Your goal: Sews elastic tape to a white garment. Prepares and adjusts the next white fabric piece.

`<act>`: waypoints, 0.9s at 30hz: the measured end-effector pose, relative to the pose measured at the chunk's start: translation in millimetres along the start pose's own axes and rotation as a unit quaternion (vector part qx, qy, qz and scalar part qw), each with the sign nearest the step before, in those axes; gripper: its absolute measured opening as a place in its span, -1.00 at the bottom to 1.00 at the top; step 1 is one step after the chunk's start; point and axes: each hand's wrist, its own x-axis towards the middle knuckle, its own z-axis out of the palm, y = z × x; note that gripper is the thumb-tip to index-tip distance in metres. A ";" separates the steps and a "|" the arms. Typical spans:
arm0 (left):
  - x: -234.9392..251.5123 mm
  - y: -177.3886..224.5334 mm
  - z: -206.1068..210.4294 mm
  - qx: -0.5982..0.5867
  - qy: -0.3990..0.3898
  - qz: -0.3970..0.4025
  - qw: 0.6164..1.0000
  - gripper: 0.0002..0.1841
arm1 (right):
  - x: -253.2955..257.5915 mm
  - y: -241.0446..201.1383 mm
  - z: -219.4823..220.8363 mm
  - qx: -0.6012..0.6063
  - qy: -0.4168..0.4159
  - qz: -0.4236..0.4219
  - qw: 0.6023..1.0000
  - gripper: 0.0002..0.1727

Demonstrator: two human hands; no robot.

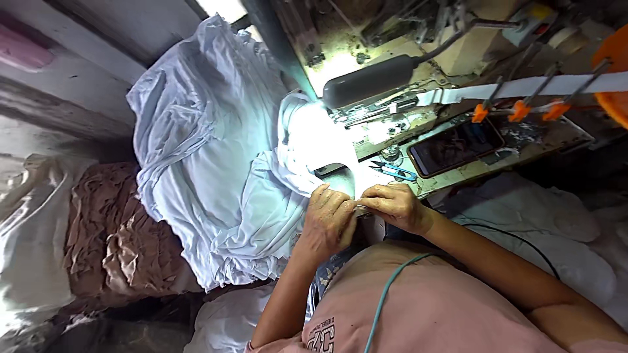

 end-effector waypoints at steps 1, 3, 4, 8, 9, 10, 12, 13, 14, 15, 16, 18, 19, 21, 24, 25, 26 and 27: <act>0.0 -1.1 2.3 0.007 0.003 -0.001 1.000 -0.72 | 0.8 -0.5 -2.0 0.003 0.009 0.006 1.000 -0.79; 2.8 -7.4 8.9 0.050 0.010 0.003 0.999 -0.66 | 3.9 -1.3 -6.9 0.020 0.027 0.022 0.999 -0.80; 6.0 -12.6 11.9 0.079 0.013 0.004 0.997 -0.63 | 6.8 -2.7 -9.5 0.035 0.035 0.030 0.998 -0.81; 29.6 -41.2 17.1 0.179 0.071 -0.004 0.981 -0.69 | 19.2 -11.9 -19.8 0.070 0.051 0.035 0.996 -0.83; 35.8 -47.5 15.1 0.179 0.086 -0.003 0.980 -0.74 | 21.4 -14.7 -22.4 0.070 0.050 0.033 0.996 -0.83; 40.8 -52.2 11.9 0.170 0.101 0.000 0.980 -0.77 | 22.9 -17.0 -24.5 0.072 0.051 0.032 0.996 -0.83; 48.4 -57.5 2.2 0.158 0.132 0.008 0.979 -0.80 | 23.3 -18.3 -27.8 0.084 0.052 0.044 0.994 -0.84; 50.7 -59.4 -4.2 0.162 0.138 0.006 0.977 -0.80 | 22.2 -18.1 -28.6 0.094 0.050 0.057 0.993 -0.83; 52.4 -62.2 -10.3 0.171 0.140 0.003 0.975 -0.80 | 20.4 -17.1 -28.3 0.104 0.048 0.070 0.991 -0.83; 53.7 -65.5 -15.6 0.181 0.139 -0.001 0.974 -0.79 | 18.3 -15.4 -26.8 0.112 0.047 0.081 0.989 -0.83; 54.7 -67.7 -20.4 0.189 0.132 -0.003 0.973 -0.78 | 16.3 -13.6 -24.6 0.119 0.049 0.088 0.988 -0.82; 55.9 -65.0 -27.8 0.180 0.089 -0.008 0.980 -0.78 | 13.6 -12.1 -19.8 0.126 0.053 0.099 0.986 -0.81; 56.0 -62.1 -29.6 0.161 0.060 -0.009 0.985 -0.78 | 12.8 -12.4 -18.0 0.131 0.054 0.103 0.985 -0.80; 53.9 -60.3 -29.9 0.142 0.023 -0.010 0.990 -0.78 | 11.5 -13.6 -15.9 0.138 0.054 0.105 0.983 -0.81; 50.2 -62.1 -30.4 0.144 0.018 -0.012 0.989 -0.77 | 8.2 -15.8 -16.1 0.139 0.051 0.108 0.983 -0.81; 51.0 -62.8 -30.6 0.145 0.017 -0.013 0.989 -0.77 | 7.5 -14.3 -15.7 0.136 0.053 0.107 0.983 -0.81; 53.3 -63.4 -30.8 0.147 0.013 -0.018 0.989 -0.76 | 7.4 -11.6 -14.4 0.135 0.057 0.106 0.984 -0.80; 57.2 -64.4 -31.1 0.151 0.009 -0.024 0.988 -0.75 | 8.1 -8.5 -12.9 0.134 0.060 0.104 0.984 -0.80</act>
